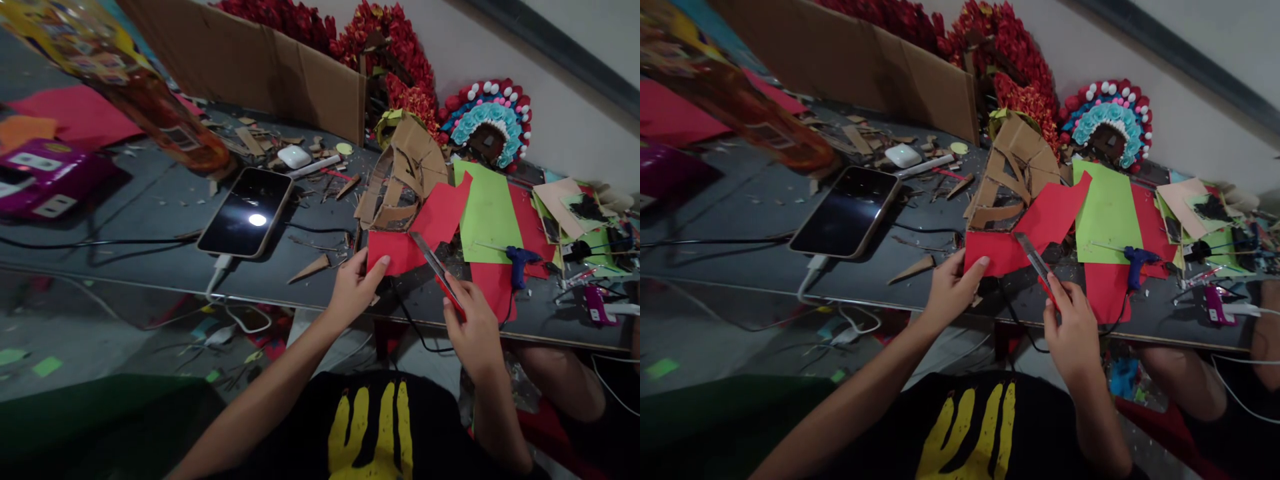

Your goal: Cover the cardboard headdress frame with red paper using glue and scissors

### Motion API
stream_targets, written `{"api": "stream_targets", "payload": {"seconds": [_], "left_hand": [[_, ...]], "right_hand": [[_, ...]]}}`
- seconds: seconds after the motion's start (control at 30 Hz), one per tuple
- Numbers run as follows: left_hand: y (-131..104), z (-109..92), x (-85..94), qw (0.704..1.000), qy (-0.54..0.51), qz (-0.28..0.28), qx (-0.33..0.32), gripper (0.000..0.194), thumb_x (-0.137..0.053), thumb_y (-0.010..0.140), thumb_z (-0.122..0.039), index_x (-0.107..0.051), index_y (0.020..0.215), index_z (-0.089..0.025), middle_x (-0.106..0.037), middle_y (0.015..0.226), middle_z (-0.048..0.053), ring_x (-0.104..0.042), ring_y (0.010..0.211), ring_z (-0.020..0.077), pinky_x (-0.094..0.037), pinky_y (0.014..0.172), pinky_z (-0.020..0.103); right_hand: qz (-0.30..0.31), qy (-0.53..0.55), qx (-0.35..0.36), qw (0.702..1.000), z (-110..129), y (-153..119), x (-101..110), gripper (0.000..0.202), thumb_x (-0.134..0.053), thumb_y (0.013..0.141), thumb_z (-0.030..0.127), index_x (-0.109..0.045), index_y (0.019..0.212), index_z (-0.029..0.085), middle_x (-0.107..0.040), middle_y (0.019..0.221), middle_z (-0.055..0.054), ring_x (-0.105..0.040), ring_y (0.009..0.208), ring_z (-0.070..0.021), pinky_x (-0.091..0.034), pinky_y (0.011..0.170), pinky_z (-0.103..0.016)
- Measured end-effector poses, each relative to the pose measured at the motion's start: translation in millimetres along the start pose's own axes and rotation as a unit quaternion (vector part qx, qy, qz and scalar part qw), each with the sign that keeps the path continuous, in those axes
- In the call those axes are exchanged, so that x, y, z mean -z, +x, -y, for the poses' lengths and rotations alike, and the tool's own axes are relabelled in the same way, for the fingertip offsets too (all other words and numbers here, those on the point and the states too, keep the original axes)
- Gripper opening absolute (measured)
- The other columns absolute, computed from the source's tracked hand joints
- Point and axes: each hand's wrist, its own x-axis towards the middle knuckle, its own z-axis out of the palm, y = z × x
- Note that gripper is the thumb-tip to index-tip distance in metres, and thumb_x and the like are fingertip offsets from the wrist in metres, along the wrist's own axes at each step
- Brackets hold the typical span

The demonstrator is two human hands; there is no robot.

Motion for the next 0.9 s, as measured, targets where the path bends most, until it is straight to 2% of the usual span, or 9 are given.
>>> {"api": "stream_targets", "payload": {"seconds": [0.5,0.9], "left_hand": [[0,5,0.6,1.0,-0.014,-0.003,0.01,0.037,-0.055,0.078,-0.046,-0.065,0.088,-0.013,-0.067,0.075,0.003,-0.056,0.063,0.0135,-0.045,0.055,0.021],[0,6,0.6,1.0,-0.018,-0.008,0.015,0.031,-0.056,0.078,-0.043,-0.063,0.083,-0.014,-0.061,0.065,0.0,-0.048,0.052,0.0102,-0.038,0.046,0.019]], "right_hand": [[0.017,0.015,-0.008,1.0,-1,-6,-2,0.04,-0.042,0.089,0.022,-0.052,0.128,0.021,-0.061,0.103,-0.008,-0.06,0.095,-0.0189,-0.05,0.081,-0.031],[0.021,-0.006,-0.009,1.0,-7,-12,2,0.04,-0.043,0.088,0.022,-0.053,0.127,0.021,-0.061,0.102,-0.009,-0.061,0.094,-0.0198,-0.051,0.079,-0.032]]}}
